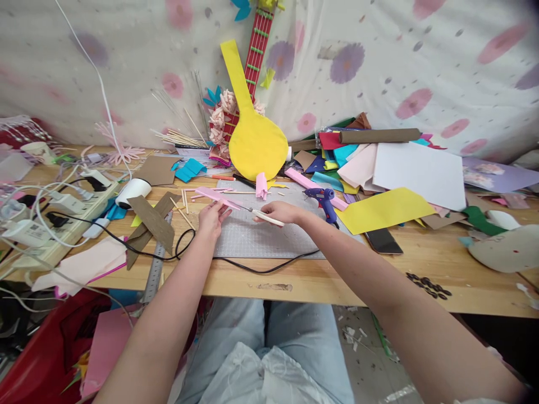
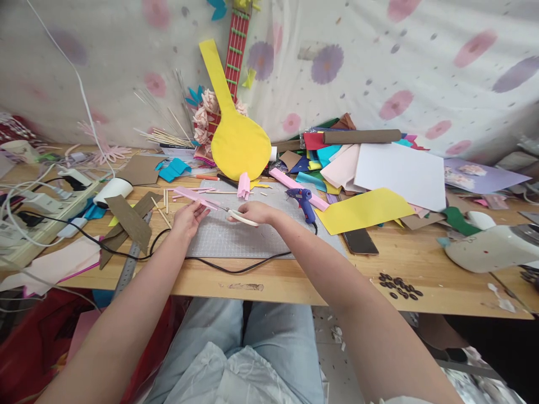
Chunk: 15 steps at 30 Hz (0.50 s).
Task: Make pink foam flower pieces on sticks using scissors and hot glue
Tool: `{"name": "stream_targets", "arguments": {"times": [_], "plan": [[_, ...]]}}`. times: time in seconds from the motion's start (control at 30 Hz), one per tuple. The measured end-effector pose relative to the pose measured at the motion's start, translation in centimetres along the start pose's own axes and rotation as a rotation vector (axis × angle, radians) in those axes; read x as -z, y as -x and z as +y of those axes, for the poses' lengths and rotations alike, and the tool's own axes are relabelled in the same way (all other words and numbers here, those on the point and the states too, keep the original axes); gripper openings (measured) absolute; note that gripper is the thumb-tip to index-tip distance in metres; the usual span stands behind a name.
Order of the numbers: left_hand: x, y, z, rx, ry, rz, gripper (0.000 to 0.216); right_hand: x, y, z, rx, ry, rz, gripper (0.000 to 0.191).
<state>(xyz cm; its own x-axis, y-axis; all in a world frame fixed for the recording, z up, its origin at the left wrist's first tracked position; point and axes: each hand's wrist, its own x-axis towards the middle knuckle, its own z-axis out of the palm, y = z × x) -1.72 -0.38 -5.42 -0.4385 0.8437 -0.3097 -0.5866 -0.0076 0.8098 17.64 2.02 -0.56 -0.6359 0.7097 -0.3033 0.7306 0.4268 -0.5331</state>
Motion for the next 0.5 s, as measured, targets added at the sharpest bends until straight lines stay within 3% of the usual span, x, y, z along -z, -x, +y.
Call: {"name": "stream_targets", "arguments": {"times": [0.5], "plan": [[-0.5, 0.2, -0.3, 0.048, -0.05, 0.026, 0.009, 0.1, 0.5, 1.1, 0.026, -0.039, -0.01, 0.057]]}}
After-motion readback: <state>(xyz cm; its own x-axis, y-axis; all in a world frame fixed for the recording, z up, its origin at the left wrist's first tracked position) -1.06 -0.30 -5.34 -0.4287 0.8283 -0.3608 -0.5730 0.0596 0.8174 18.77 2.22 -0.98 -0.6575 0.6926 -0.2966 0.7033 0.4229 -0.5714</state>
